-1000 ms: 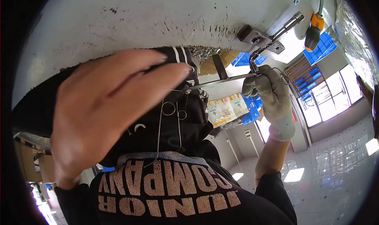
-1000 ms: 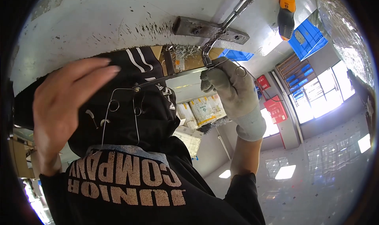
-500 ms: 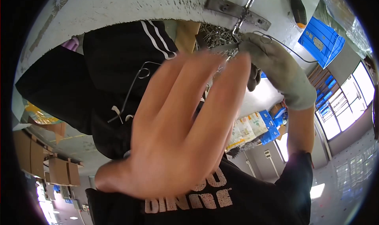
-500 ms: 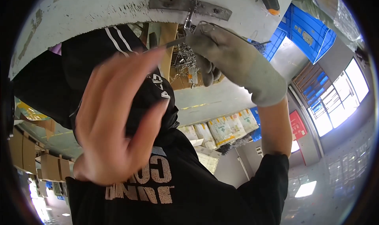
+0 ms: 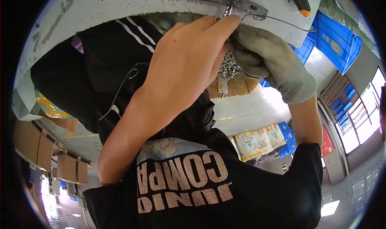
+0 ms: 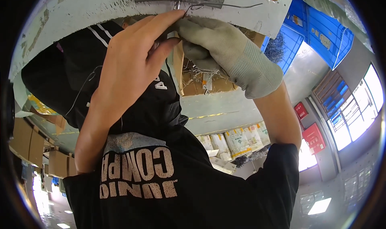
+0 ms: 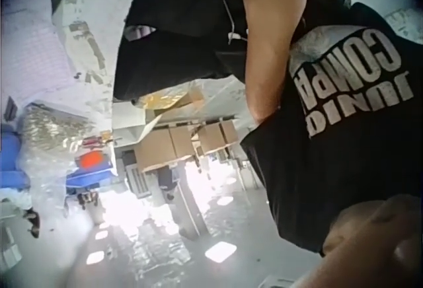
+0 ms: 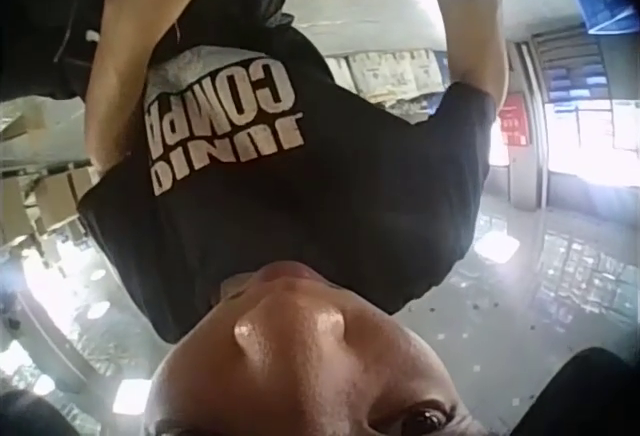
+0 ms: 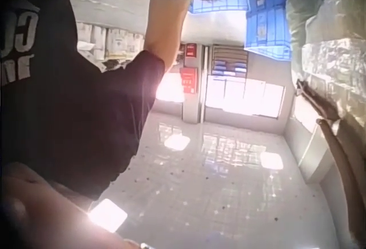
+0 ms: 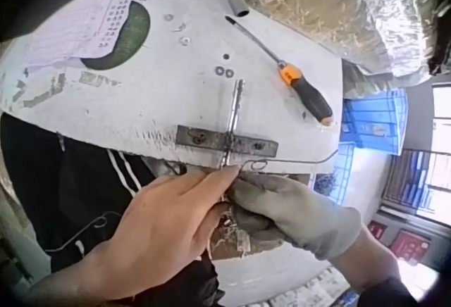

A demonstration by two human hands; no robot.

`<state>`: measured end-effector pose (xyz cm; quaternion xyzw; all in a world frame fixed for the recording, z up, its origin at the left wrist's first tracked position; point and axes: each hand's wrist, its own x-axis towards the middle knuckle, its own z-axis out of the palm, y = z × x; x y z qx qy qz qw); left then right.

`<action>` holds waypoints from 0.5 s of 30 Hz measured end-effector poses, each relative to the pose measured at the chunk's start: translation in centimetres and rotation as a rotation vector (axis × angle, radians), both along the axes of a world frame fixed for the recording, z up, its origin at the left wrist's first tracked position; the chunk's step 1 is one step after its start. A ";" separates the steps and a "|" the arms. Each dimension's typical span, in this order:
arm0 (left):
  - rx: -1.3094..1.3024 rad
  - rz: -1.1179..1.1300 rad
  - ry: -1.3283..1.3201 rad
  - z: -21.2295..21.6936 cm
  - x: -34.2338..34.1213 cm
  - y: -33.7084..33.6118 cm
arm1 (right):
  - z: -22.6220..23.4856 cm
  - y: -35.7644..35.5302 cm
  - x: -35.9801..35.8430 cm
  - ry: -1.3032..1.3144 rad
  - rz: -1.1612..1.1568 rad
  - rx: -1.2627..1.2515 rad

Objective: The person uses a screwdriver to assemble small metal wire components at a workbench.

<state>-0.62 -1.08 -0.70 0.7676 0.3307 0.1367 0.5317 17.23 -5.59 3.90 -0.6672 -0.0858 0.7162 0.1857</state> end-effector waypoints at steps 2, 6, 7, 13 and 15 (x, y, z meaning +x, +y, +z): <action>0.062 -0.019 -0.019 -0.6 -0.2 0.7 | -0.7 0.0 0.8 0.116 -0.005 -0.003; 0.119 -0.059 -0.051 -0.8 -0.4 1.6 | -1.4 0.1 1.3 0.312 -0.035 -0.051; 0.067 -0.062 -0.039 -0.3 -0.4 2.0 | -1.3 0.2 1.2 0.283 -0.058 -0.079; -0.196 -0.108 0.109 2.4 0.5 4.1 | -0.9 0.8 0.2 0.137 0.034 -0.134; -0.158 -0.104 0.113 1.9 0.4 3.8 | -0.5 0.9 -0.1 0.027 0.076 -0.074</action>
